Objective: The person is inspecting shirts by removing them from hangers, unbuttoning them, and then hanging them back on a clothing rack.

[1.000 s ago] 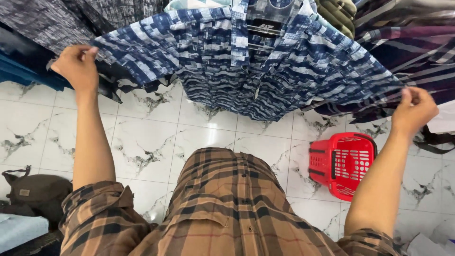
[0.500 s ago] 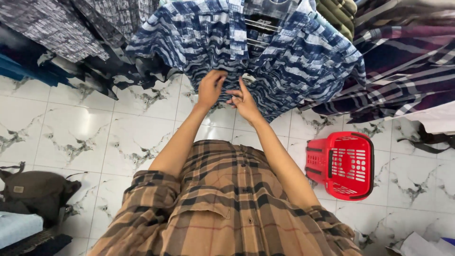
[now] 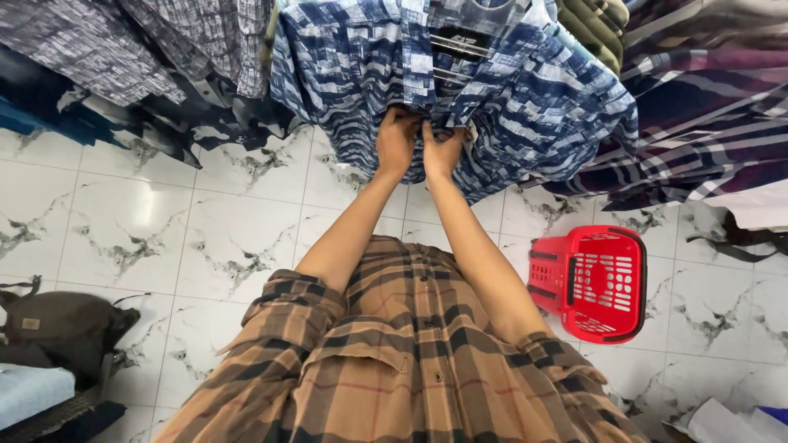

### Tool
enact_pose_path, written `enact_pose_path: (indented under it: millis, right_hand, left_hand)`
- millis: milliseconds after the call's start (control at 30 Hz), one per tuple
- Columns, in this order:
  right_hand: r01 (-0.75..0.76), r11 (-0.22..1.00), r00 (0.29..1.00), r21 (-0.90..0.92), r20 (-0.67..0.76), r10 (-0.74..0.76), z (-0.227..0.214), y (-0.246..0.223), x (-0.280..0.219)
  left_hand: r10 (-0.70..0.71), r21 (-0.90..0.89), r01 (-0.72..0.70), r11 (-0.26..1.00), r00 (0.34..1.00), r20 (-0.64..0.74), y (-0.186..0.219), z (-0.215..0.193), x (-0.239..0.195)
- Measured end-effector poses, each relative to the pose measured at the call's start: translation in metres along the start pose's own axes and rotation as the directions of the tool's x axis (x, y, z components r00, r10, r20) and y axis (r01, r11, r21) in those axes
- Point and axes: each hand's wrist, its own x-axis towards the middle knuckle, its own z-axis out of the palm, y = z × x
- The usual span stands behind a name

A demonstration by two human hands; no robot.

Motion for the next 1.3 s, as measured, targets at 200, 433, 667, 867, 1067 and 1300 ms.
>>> enact_pose_path:
  millis: [200,433,667,867,1067,1300]
  right_hand:
    - [-0.106,0.994,0.968,-0.037,-0.232,0.095,0.016,0.006,0.035]
    - [0.037,0.992,0.989,0.121,-0.144,-0.020,-0.001,0.044,0.039]
    - [0.119,0.988,0.993,0.096,-0.010,-0.118,-0.009,0.119,0.044]
    - [0.147,0.969,0.987,0.198,0.043,-0.158,-0.022,0.090,-0.018]
    - [0.095,0.920,0.992,0.379,0.042,-0.120,-0.044,0.053,-0.070]
    - [0.006,0.881,0.998,0.474,0.059,-0.039,-0.075,0.007,-0.136]
  left_hand:
    - [-0.001,0.067,0.009,0.998,0.993,-0.122,-0.006,0.030,0.009]
    - [0.004,0.250,0.029,0.968,0.991,-0.133,-0.008,0.044,0.009]
    - [-0.073,-0.066,0.073,0.995,0.997,-0.002,-0.033,0.039,-0.026]
    - [-0.281,-0.276,0.323,0.905,0.943,0.180,-0.004,-0.016,-0.057]
    - [-0.428,-0.329,0.477,0.815,0.878,0.213,0.055,-0.085,-0.070]
    - [-0.420,-0.413,0.517,0.750,0.854,0.306,0.106,-0.140,-0.076]
